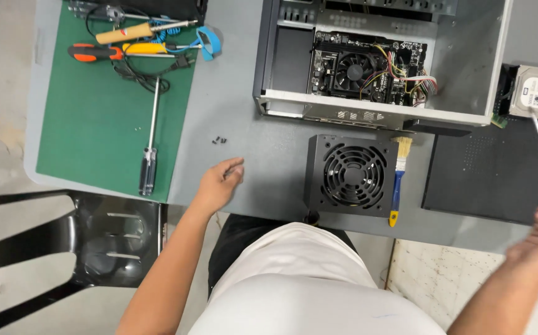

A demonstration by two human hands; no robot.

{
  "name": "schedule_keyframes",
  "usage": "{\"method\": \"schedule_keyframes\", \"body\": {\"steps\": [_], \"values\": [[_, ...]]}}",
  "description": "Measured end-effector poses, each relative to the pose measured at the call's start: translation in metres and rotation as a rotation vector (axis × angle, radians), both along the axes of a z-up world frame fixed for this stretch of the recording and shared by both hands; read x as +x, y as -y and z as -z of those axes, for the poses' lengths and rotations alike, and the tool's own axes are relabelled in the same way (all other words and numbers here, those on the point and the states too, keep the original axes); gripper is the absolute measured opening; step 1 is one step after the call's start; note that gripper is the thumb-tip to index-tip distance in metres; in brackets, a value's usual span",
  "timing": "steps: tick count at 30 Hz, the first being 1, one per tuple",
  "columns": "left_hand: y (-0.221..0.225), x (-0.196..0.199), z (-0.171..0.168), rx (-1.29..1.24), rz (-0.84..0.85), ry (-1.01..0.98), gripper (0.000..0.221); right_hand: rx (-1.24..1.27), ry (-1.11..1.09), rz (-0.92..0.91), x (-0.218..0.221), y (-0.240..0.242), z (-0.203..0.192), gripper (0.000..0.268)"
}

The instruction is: Installing and securing a power supply unit and its cooling fan into a computer case using a screwdriver.

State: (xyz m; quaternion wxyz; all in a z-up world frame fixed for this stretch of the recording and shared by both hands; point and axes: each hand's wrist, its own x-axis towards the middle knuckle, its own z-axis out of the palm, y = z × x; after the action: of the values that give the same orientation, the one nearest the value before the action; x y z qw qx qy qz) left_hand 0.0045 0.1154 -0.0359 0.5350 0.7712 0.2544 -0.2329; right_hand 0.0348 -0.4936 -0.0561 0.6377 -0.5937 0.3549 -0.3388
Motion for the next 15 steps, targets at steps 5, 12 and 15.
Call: {"method": "schedule_keyframes", "body": {"steps": [5, 12, 15], "values": [[-0.038, 0.003, 0.016, 0.192, 0.069, 0.022, 0.036, -0.259, -0.113, -0.103, -0.026, -0.085, 0.042, 0.034], [-0.096, 0.007, 0.061, 0.511, 0.076, 0.214, 0.031, -1.186, -0.520, -0.328, -0.029, -0.088, 0.067, 0.020], [-0.097, 0.014, 0.064, 0.506, 0.027, 0.184, 0.030, -1.290, -0.221, -0.396, -0.025, -0.123, 0.015, 0.034]]}}
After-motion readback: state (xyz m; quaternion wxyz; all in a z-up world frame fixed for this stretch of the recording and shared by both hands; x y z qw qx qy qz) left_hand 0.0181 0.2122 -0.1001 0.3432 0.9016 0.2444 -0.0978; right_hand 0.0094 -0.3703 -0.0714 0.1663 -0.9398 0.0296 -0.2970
